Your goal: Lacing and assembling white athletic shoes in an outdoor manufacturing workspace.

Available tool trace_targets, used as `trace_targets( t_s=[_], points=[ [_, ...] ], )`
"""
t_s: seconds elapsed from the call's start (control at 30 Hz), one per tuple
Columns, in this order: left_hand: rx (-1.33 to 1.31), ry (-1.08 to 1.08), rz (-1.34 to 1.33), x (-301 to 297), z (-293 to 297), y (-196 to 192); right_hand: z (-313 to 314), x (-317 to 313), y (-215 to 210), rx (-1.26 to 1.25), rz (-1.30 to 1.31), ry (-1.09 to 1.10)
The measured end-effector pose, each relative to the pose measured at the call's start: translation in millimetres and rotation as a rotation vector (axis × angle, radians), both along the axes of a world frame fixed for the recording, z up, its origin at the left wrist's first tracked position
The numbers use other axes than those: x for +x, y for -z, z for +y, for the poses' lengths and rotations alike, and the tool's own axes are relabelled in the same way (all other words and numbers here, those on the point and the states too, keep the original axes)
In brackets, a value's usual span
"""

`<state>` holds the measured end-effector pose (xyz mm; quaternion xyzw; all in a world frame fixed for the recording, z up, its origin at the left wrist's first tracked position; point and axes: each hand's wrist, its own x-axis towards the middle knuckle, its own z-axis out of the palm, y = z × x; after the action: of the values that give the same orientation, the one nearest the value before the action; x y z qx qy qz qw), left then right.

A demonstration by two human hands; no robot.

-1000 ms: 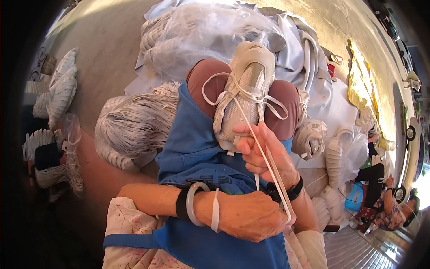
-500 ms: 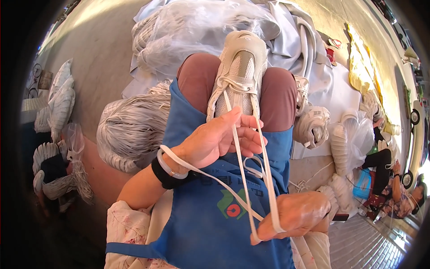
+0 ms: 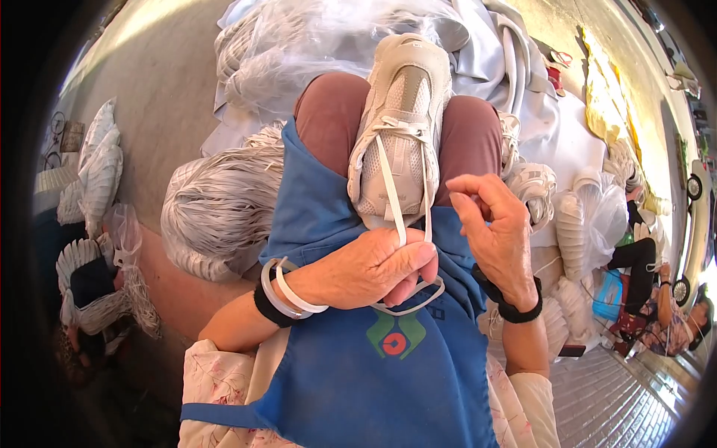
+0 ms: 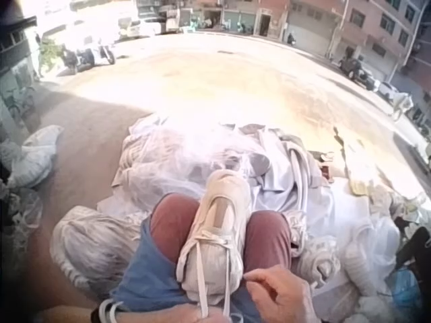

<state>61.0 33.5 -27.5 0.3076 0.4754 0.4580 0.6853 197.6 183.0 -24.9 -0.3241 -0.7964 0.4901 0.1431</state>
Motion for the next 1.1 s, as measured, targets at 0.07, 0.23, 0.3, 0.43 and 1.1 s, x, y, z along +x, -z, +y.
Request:
trace_targets(
  t_s=[0.07, 0.23, 0.3, 0.43, 1.1],
  points=[
    [-0.029, 0.026, 0.021, 1, 4, -2, -1, -22, 4, 0.153, 0.029, -0.026],
    [-0.052, 0.069, 0.041, -4, -4, -7, 5, -50, 27, 0.519, 0.074, -0.062],
    [-0.049, 0.029, 0.084, -7, -10, -7, 6, -55, 31, 0.668, 0.101, -0.079],
    [-0.044, -0.047, 0.065, -7, -10, -3, 7, -60, 33, 0.74, 0.056, -0.12],
    [0.348, 0.216, 0.471, 13, -1, 3, -16, -27, 16, -1.022, 0.089, 0.035]
  ],
)
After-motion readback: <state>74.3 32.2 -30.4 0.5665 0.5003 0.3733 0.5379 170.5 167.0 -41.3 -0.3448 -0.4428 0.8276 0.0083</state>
